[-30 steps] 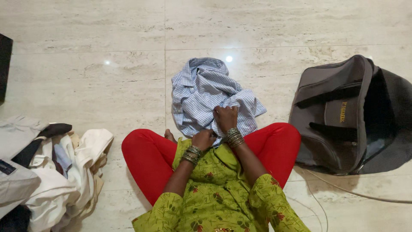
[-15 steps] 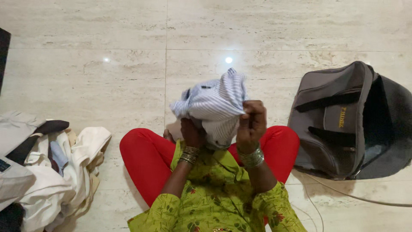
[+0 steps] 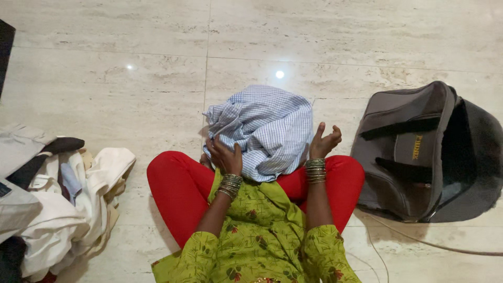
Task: The person sits on the floor and folds several pieces of clothing, including light-colored pants, a blue and white checkered shirt, a blue striped shirt, and dark trousers. The person folds each item by hand and places them into a pile.
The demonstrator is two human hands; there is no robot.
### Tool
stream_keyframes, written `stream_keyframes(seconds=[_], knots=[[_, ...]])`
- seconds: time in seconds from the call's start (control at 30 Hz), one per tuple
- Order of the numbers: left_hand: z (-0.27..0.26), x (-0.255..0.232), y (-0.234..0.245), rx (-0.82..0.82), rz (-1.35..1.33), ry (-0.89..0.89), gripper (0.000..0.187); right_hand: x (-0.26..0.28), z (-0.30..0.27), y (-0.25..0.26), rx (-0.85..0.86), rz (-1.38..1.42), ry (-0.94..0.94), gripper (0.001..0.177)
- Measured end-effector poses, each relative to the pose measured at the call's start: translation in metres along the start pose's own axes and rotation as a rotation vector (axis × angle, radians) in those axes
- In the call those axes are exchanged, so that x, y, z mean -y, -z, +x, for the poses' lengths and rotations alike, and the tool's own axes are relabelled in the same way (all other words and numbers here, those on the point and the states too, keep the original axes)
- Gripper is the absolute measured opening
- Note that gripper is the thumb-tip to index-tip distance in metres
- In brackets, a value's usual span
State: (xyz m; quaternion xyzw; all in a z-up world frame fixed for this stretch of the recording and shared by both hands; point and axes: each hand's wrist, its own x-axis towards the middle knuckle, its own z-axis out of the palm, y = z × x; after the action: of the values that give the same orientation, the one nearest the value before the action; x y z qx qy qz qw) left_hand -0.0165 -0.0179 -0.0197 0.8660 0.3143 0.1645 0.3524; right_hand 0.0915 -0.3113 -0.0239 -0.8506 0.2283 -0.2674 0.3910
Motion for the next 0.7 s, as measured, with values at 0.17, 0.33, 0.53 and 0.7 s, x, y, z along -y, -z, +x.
stream_keyframes(seconds=[0.17,0.33,0.53,0.7], knots=[[0.004,-0.005,0.001,0.047,-0.052,0.031,0.094,0.011,-0.028,-0.026,0.249,-0.03,0.075,0.094],[0.01,0.023,-0.045,0.275,-0.402,0.094,0.106,0.03,-0.087,-0.055,0.755,-0.149,0.302,0.12],[0.009,0.024,-0.048,0.528,-0.765,0.246,0.091,0.021,-0.128,-0.059,1.261,-0.103,0.217,0.053],[0.014,0.005,-0.001,0.699,-0.788,0.347,0.084,0.028,-0.104,-0.02,1.323,0.75,-0.451,0.055]])
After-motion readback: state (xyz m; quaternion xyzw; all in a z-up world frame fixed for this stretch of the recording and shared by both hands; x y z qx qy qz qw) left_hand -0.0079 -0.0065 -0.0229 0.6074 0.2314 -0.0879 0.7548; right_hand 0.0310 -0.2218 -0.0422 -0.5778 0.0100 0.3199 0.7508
